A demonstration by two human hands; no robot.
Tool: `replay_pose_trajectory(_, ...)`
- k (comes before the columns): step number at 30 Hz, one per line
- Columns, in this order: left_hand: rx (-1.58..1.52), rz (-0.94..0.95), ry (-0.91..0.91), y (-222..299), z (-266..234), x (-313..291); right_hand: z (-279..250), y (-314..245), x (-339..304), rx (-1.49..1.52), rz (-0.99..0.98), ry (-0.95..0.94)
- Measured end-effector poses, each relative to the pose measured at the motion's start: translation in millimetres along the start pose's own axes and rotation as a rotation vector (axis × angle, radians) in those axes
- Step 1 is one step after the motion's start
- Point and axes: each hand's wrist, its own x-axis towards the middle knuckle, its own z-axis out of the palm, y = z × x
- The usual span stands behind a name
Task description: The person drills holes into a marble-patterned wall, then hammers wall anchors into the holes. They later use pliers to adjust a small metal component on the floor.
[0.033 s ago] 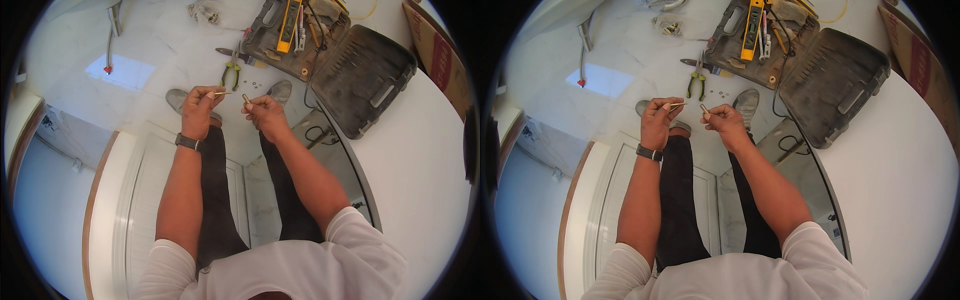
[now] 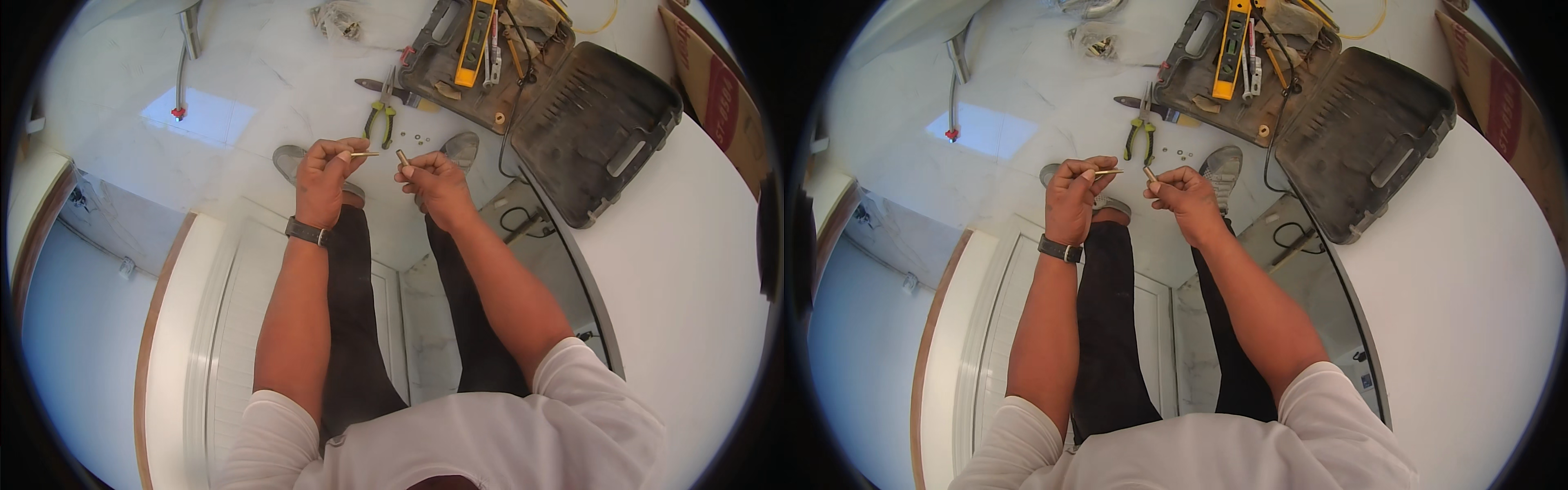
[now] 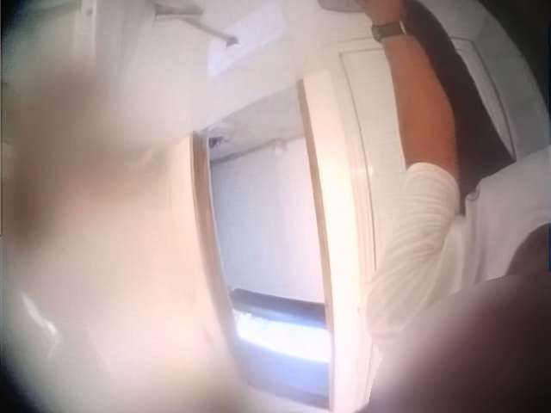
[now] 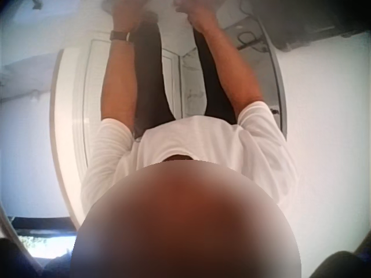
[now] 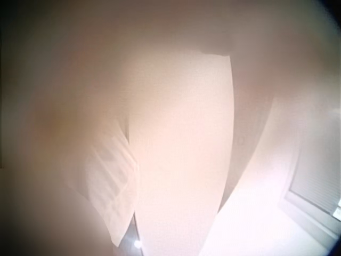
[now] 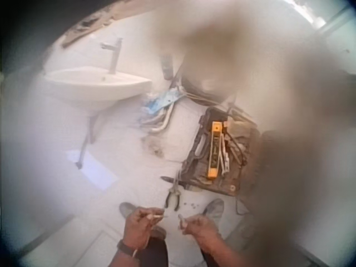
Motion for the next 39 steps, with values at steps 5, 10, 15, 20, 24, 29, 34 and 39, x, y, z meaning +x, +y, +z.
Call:
replay_pose_trajectory(5,-0.079,-0.118,-0.05,22.7,3.3,2.0,23.6,-16.0,8.8,0.036,-0.104,-0.05)
replay_pose_trajectory(10,0.104,-0.332,0.029,0.1,18.4,10.1,42.3,-18.2,20.2,-0.035,-0.163,-0.023)
replay_pose_trajectory(15,-0.005,-0.273,0.198,-26.6,3.4,16.6,42.6,-9.7,55.3,-0.536,-0.054,-0.031)
replay_pose_trajectory(20,0.138,-0.207,0.236,-24.8,-22.6,16.8,55.2,13.4,143.5,-0.975,-0.008,0.502)
replay_pose_trajectory(24,0.158,-0.244,0.215,-8.1,-39.4,-0.4,65.6,22.3,187.8,-1.029,0.185,0.516)
replay_pose_trajectory(29,0.095,-0.121,0.266,34.7,-44.5,-46.0,85.9,4.7,142.3,-1.011,0.282,0.258)
replay_pose_trajectory(34,0.008,-0.053,0.227,133.5,-19.2,-135.5,104.2,-58.7,-39.0,-1.119,0.094,-0.009)
replay_pose_trajectory(39,-0.106,0.142,0.121,256.9,39.8,-261.3,124.2,-179.7,-271.2,-0.64,0.077,-0.256)
